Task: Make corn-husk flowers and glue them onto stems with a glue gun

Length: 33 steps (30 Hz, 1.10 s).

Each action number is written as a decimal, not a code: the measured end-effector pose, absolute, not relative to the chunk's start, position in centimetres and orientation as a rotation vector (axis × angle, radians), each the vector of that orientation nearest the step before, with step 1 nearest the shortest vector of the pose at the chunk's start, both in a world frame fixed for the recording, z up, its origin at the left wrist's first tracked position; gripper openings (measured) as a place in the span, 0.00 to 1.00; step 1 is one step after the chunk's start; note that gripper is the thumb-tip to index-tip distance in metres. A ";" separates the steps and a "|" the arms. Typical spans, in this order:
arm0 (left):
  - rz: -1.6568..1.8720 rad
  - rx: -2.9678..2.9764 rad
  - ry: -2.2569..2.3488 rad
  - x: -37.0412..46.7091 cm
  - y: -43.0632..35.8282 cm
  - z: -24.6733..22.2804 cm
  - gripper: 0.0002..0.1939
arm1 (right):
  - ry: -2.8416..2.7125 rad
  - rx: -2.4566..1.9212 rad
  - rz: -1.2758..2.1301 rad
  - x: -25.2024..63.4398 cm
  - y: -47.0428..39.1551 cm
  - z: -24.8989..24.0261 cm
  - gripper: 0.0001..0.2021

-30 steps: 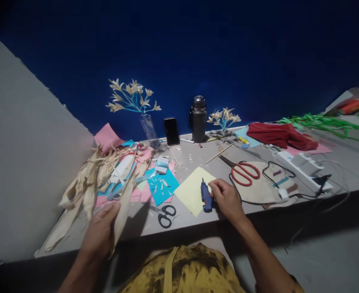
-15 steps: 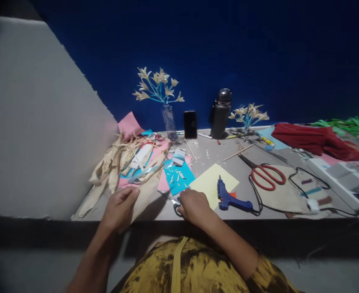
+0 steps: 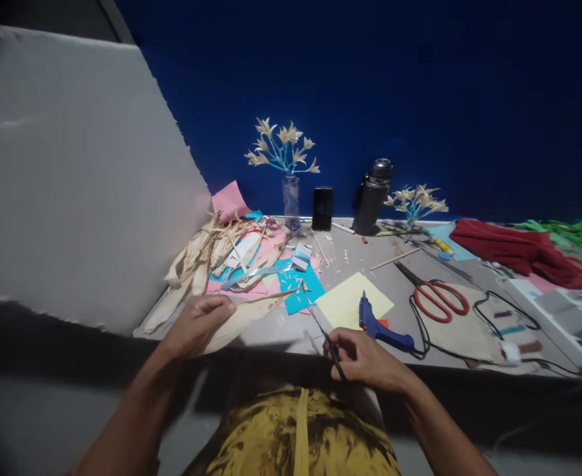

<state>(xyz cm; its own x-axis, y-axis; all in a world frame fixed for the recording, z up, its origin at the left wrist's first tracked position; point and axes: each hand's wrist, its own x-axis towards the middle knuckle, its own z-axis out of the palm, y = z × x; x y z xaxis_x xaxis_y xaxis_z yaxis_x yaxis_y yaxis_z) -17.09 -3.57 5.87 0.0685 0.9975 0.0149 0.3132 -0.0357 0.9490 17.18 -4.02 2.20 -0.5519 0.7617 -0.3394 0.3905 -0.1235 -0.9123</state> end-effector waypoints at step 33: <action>0.576 2.137 1.155 -15.6 -1.0 10.4 0.19 | -2.206 -1.228 1.673 16.7 -0.9 4.8 0.19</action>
<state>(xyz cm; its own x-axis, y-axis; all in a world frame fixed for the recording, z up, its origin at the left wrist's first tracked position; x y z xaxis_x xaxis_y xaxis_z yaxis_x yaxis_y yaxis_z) -15.63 -1.00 10.39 0.5193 0.8511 0.0769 0.5738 -0.4139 0.7067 16.72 -0.93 4.80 -0.6661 0.6507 -0.3646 0.5265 0.0639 -0.8478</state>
